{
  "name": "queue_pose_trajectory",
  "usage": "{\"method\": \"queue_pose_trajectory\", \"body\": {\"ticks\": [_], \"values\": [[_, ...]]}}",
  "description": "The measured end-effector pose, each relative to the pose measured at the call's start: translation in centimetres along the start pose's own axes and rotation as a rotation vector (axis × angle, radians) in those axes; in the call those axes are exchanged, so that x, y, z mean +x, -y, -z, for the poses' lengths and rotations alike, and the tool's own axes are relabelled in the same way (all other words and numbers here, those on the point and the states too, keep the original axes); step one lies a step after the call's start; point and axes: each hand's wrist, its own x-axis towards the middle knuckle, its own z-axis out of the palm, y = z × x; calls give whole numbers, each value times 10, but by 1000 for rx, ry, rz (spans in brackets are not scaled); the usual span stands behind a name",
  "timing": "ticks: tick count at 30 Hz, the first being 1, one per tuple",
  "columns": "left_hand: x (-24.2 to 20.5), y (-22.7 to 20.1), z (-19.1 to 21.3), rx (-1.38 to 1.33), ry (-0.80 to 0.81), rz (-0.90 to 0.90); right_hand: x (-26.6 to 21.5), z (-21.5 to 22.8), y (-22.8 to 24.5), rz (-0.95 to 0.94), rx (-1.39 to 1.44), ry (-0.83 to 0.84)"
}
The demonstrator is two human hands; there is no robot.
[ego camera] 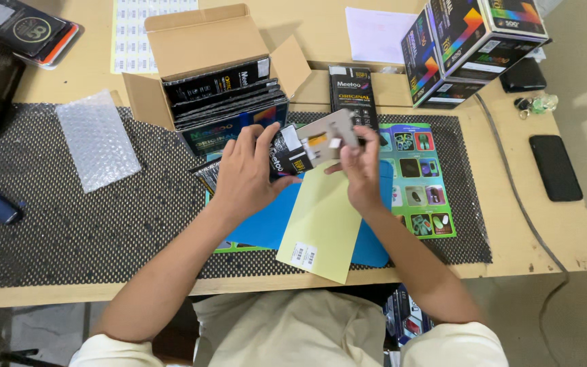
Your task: The person repeatedly picks up packaged electronic items from a cardboard box, removes them from plastic sleeves, and writes on the back of the packaging with a pen. They then place the labeled items into a stack on the table. The process is repeated for several items.
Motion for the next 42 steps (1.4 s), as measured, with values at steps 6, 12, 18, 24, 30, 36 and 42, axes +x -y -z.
{"method": "queue_pose_trajectory", "body": {"ticks": [6, 12, 18, 24, 30, 36, 42], "values": [[-2, -2, -3, 6, -16, -51, -23, -20, -13, -64, -230, 260], [6, 2, 10, -101, 69, -114, -12, 2, -12, 50, -199, 89], [14, 8, 41, -161, 161, -105, -4, 4, 17, 211, -236, 13], [14, 29, 37, -135, -403, -213, 16, 25, 18, 264, -196, -121], [22, 59, 52, 89, -755, -349, 33, 42, 19, 244, -411, -262], [19, 84, 48, 448, -463, -231, 42, 58, 7, 143, -668, -256], [14, 92, 26, 478, -308, -140, 51, 75, -14, 33, -863, -282]]}}
